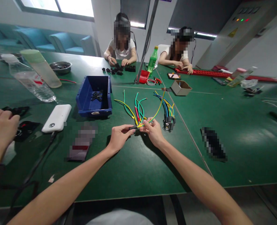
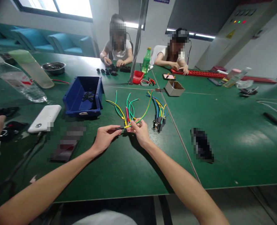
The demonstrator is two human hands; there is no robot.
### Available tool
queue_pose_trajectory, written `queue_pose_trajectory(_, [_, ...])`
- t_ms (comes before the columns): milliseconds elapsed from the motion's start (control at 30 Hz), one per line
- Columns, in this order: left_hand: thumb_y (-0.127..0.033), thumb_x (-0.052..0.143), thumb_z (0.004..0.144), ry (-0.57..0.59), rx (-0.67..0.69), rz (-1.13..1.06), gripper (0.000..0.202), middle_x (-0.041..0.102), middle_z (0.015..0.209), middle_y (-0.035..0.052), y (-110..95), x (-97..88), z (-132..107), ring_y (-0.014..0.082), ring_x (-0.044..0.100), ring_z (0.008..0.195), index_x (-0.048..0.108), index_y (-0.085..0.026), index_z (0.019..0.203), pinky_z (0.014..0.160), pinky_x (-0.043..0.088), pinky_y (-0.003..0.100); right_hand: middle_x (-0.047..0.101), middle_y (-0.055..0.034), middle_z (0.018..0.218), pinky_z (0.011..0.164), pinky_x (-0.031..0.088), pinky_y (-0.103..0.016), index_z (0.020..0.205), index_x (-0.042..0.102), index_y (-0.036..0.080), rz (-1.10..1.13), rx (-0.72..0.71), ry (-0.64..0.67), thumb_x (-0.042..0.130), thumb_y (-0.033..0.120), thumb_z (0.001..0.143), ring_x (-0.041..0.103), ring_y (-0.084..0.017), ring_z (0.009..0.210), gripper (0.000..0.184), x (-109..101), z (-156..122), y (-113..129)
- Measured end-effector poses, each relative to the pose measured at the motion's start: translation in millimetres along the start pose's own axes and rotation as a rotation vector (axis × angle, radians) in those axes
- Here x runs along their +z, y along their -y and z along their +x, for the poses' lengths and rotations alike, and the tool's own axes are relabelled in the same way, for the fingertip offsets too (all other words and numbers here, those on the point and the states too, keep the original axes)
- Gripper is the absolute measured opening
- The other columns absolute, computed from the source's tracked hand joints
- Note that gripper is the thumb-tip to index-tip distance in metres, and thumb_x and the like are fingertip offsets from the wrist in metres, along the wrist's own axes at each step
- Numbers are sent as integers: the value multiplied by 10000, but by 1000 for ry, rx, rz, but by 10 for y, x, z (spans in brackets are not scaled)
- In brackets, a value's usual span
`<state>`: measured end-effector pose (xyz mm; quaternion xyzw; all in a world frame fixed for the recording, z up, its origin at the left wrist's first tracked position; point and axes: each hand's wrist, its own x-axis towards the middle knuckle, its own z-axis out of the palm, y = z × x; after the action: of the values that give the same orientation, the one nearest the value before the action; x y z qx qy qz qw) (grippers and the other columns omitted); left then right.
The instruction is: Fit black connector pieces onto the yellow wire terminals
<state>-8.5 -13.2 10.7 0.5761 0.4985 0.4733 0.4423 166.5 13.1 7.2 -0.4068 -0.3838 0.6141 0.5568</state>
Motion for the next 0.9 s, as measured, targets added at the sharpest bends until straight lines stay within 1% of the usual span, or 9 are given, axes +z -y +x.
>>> queue_pose_trajectory(167, [-324, 709, 722, 13, -30, -21, 281, 729, 764, 69, -10, 5, 8, 187, 677, 652, 726, -134, 928, 578, 533, 258, 684, 18, 731, 605, 574, -264, 851, 444, 228, -6, -14, 16, 763, 396, 680, 675, -137, 580, 399, 28, -25, 30])
queue_pose_trajectory(333, [-308, 715, 716, 20, -28, -23, 273, 732, 792, 71, -21, 8, 4, 188, 680, 663, 728, -136, 927, 609, 541, 268, 679, 23, 724, 609, 575, -267, 848, 442, 230, -26, -40, 36, 747, 382, 705, 678, -139, 587, 369, 34, -35, 29])
queue_pose_trajectory(500, [-316, 711, 716, 8, 2, -2, 267, 733, 808, 66, 5, 7, 0, 190, 679, 674, 733, -149, 923, 597, 542, 268, 675, 24, 712, 586, 571, -257, 848, 454, 227, -37, -24, 26, 745, 399, 701, 674, -139, 570, 368, 22, -29, 9])
queue_pose_trajectory(733, [-314, 706, 728, 22, -31, -40, 271, 730, 788, 72, 7, 6, 11, 184, 676, 667, 730, -134, 929, 603, 539, 262, 687, 9, 772, 657, 573, -274, 857, 454, 230, -6, -22, 44, 740, 359, 716, 676, -131, 621, 344, 40, -50, 32])
queue_pose_trajectory(900, [-319, 710, 724, 2, -30, -47, 272, 729, 780, 67, 7, 8, 7, 184, 676, 669, 729, -136, 924, 598, 545, 262, 654, 35, 765, 663, 575, -276, 820, 466, 229, 29, -10, 72, 770, 333, 678, 672, -129, 639, 352, 47, -54, 39])
